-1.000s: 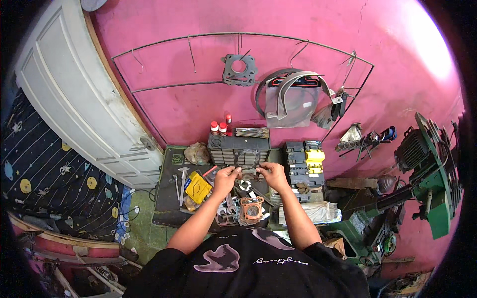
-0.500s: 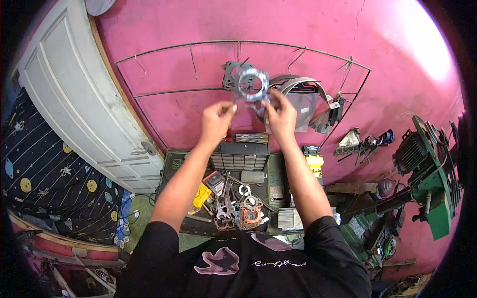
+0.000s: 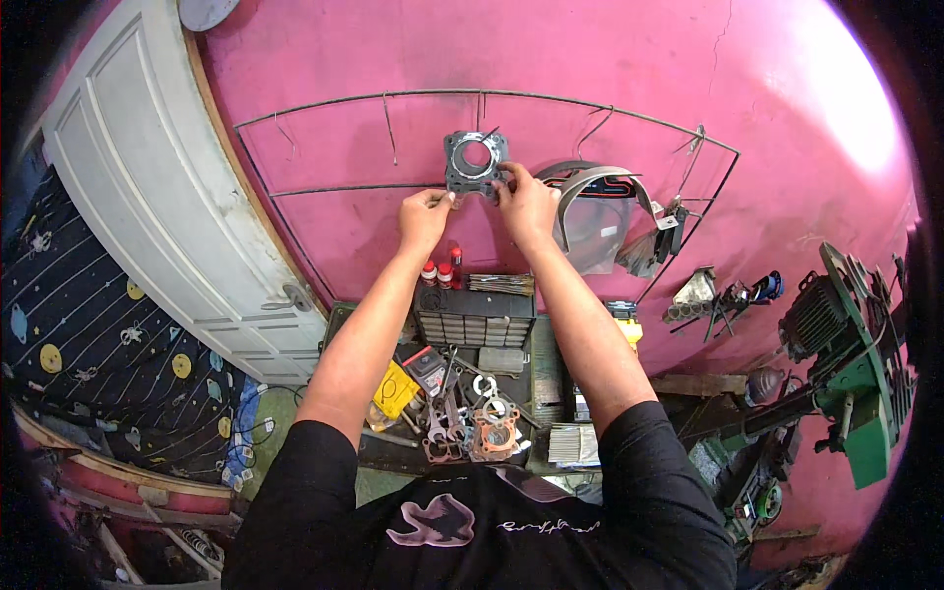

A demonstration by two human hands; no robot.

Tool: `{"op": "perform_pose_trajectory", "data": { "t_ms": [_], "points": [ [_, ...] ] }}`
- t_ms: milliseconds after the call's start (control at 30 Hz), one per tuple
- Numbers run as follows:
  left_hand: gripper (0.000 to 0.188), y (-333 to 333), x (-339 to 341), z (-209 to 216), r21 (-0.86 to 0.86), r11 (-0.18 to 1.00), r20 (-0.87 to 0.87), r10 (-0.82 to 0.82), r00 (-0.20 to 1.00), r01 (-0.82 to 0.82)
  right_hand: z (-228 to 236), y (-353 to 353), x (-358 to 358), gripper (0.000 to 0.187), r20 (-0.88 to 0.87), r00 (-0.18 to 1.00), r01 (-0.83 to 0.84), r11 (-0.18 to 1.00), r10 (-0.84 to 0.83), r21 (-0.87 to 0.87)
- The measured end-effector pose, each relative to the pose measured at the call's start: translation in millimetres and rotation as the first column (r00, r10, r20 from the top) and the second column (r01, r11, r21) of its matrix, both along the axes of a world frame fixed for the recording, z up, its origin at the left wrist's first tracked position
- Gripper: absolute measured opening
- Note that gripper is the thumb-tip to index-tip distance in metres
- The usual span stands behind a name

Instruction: The person organizes a collection of mechanical parts and tools on a workbench. They wipe a metal component with a cloth, then systematically pick up various gaskets and hang them on a wire rack mounted on the wall. Finally, they pick up and hang several wrenches on the same rack.

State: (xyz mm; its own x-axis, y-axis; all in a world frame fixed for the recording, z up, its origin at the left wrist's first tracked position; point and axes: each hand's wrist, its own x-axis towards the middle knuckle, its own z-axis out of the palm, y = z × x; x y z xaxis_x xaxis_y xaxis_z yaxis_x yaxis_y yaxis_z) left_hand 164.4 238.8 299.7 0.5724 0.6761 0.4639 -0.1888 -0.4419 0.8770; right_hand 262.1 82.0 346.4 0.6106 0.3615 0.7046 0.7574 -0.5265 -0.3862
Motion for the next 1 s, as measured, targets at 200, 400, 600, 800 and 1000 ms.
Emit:
{"op": "perform_pose_trajectory", "data": {
  "t_ms": [200,400,600,800,1000],
  "points": [
    [0.015,10,-3,-34,-0.012,1.000,0.001,-0.025,1.000,0.025,-25,-6,-10,0.039,0.080,0.987,-0.150,0.981,0.141,0.120],
    [0.021,-77,-90,-160,0.472,0.857,-0.565,0.113,0.817,0.208,-181,-84,-89,0.061,-0.108,0.962,-0.271,0.938,0.253,-0.218],
    [0.067,-172,-201,-292,0.344,0.550,-0.880,-0.095,0.466,0.761,-364,-189,-182,0.089,-0.466,0.866,-0.481,0.554,0.181,-0.679],
    [0.068,-199,-238,-332,0.413,0.556,-0.854,-0.040,0.520,0.721,-403,-224,-204,0.074,-0.422,0.885,-0.461,0.509,0.197,-0.727],
    [0.065,-200,-230,-327,0.379,0.588,-0.853,-0.078,0.516,0.715,-403,-219,-206,0.061,-0.390,0.903,-0.427,0.485,0.180,-0.763]
  ]
}}
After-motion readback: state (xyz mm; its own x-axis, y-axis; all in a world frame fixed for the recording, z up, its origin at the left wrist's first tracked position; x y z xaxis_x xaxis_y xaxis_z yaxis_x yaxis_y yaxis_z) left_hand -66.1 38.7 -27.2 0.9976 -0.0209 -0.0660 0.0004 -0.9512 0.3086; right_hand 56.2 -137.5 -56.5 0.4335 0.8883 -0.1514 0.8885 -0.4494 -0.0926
